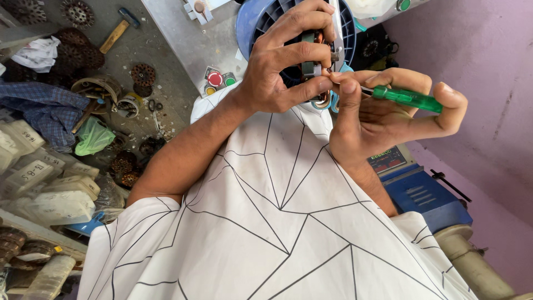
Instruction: The person is repairing a motor armature by inserting small white insulating paper pieces into the slots between copper windings. They use a pair of scissors to cut the paper and a green screwdriver to push the pieces into place.
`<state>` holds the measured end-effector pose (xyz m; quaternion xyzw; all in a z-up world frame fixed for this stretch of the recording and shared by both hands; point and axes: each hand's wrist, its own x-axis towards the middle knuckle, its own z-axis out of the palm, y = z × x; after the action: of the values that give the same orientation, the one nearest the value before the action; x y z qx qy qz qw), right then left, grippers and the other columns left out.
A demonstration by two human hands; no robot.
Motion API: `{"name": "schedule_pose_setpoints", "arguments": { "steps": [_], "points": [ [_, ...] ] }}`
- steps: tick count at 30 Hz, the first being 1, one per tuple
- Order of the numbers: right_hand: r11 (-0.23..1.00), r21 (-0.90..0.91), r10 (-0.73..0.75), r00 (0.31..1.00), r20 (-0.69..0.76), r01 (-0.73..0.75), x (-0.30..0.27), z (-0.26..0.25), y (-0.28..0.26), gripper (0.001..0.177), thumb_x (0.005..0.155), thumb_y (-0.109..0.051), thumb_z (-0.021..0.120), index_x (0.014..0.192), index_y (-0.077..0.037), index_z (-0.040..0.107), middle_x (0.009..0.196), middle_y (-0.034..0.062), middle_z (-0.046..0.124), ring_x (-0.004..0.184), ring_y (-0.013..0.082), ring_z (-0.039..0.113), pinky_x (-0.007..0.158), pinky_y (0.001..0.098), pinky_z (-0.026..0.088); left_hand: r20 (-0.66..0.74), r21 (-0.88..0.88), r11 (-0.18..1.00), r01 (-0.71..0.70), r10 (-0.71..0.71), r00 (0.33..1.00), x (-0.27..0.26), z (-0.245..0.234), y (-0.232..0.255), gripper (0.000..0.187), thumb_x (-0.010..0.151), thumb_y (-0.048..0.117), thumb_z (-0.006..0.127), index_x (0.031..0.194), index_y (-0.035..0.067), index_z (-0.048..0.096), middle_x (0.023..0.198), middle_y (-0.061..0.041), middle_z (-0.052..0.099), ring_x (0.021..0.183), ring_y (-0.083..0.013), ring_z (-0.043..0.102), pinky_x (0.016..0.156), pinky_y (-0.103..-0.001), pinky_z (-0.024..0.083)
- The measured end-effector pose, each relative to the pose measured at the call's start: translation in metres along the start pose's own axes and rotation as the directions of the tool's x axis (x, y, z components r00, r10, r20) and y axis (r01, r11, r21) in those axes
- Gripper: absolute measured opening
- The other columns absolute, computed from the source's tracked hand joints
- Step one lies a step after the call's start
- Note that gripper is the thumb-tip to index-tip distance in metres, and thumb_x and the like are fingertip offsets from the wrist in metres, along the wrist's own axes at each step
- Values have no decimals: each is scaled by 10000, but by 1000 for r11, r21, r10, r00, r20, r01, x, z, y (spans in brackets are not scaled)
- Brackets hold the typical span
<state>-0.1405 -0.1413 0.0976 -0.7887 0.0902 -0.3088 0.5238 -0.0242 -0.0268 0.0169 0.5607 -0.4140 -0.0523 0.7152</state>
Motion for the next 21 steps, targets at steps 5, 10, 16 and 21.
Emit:
{"name": "schedule_pose_setpoints", "arguments": {
  "steps": [5, 10, 16, 21],
  "points": [
    [998, 37, 55, 998, 18, -55, -3, -2, -5, 663, 1106, 181, 650, 1351, -224, 186, 1187, 116, 504, 790, 184, 662, 822, 327, 660, 22, 1, 1000, 28, -28, 999, -2, -1, 2, 247, 930, 246, 835, 1016, 61, 696, 1252, -123, 623, 1316, -313, 551, 1129, -461, 482],
    [992, 46, 112, 993, 44, -114, 0, -2, -4, 640, 1135, 179, 658, 1299, -213, 180, 1204, 102, 478, 874, 188, 671, 885, 336, 695, 43, 36, 999, 21, -22, 999, 3, -2, 4, 292, 883, 255, 871, 1029, 89, 680, 1271, -96, 606, 1331, -301, 543, 1129, -452, 481],
    [965, 146, 198, 971, 135, -217, 5, -16, -5, 596, 1181, 193, 664, 1379, -175, 238, 1151, 107, 478, 911, 213, 631, 899, 367, 660, 131, -5, 1000, 5, -4, 991, -1, -10, 6, 525, 857, 329, 1012, 1172, 108, 654, 1373, -64, 561, 1390, -294, 496, 1181, -439, 436],
    [988, 151, 9, 999, 48, -16, 18, -17, -2, 384, 1100, 173, 637, 1316, -85, 453, 1092, 77, 549, 855, 213, 710, 816, 335, 676, 154, -59, 998, 2, 7, 988, -3, -14, 2, 556, 883, 284, 1008, 1284, 127, 656, 1375, -72, 549, 1406, -288, 490, 1204, -423, 429]
  ]
}}
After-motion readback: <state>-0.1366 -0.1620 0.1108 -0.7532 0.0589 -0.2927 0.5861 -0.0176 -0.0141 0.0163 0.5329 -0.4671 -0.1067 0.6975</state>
